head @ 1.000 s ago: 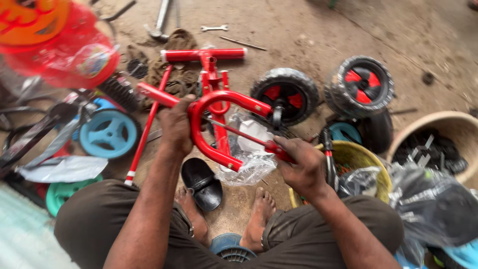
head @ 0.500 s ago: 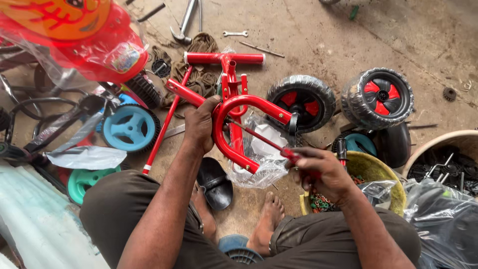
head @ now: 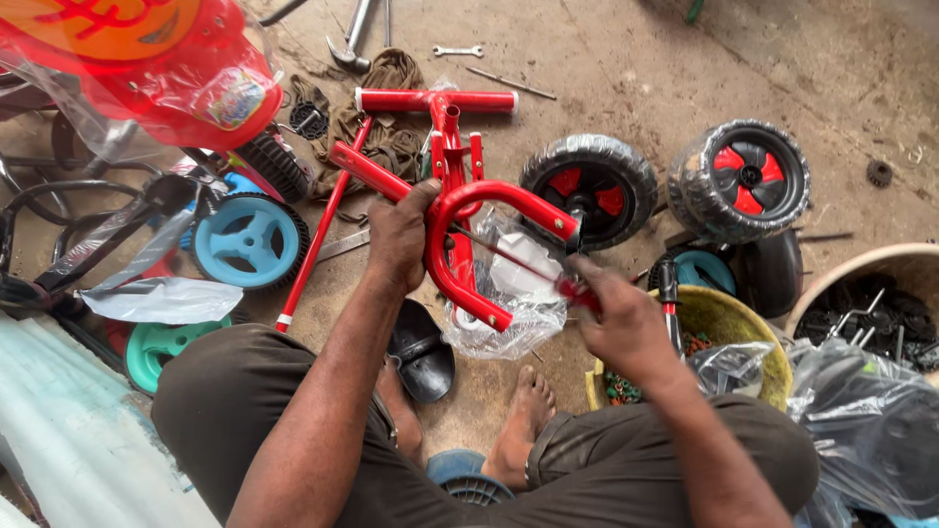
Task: The person assembles a child's tricycle by attaching a black plastic seat to a red metal frame. They use a screwdriver to tighten bolts and secure the seat in place.
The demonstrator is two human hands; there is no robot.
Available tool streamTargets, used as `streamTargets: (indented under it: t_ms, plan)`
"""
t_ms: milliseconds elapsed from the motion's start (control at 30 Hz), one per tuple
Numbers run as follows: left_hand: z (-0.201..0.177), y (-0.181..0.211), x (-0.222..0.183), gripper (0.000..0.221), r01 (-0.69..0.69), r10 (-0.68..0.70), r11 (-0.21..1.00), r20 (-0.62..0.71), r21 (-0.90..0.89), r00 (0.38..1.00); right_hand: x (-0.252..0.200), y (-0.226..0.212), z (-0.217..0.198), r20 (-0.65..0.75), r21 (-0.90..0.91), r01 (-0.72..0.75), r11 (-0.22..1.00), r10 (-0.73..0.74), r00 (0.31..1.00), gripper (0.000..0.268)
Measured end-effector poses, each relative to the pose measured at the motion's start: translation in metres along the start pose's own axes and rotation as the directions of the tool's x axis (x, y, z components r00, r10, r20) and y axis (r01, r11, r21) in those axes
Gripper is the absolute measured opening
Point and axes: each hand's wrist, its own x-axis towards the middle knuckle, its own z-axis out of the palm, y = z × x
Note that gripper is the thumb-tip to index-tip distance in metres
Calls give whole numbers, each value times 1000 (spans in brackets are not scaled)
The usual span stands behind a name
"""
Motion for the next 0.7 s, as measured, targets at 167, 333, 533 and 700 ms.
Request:
streamTargets:
  t_ms: [167,333,533,700]
  plan:
    - [7,-2,-4,20,4,-4,998,-10,-56,1000,5,-3,4,93,4,-185,983,184,979,54]
    - [6,-8,-5,23,30,-30,999,-8,-13,1000,5,0,3,344,228,-234,945,146,928,43]
    - [11,-22,-6,26,83,-83,996,13,-45,997,0,-8,9,10,-371,-131,919,146,989,35]
    - [7,-21,-6,28,69,-66,995,44,-71,997,7,-9,14,233,263,-165,950,104,967,47]
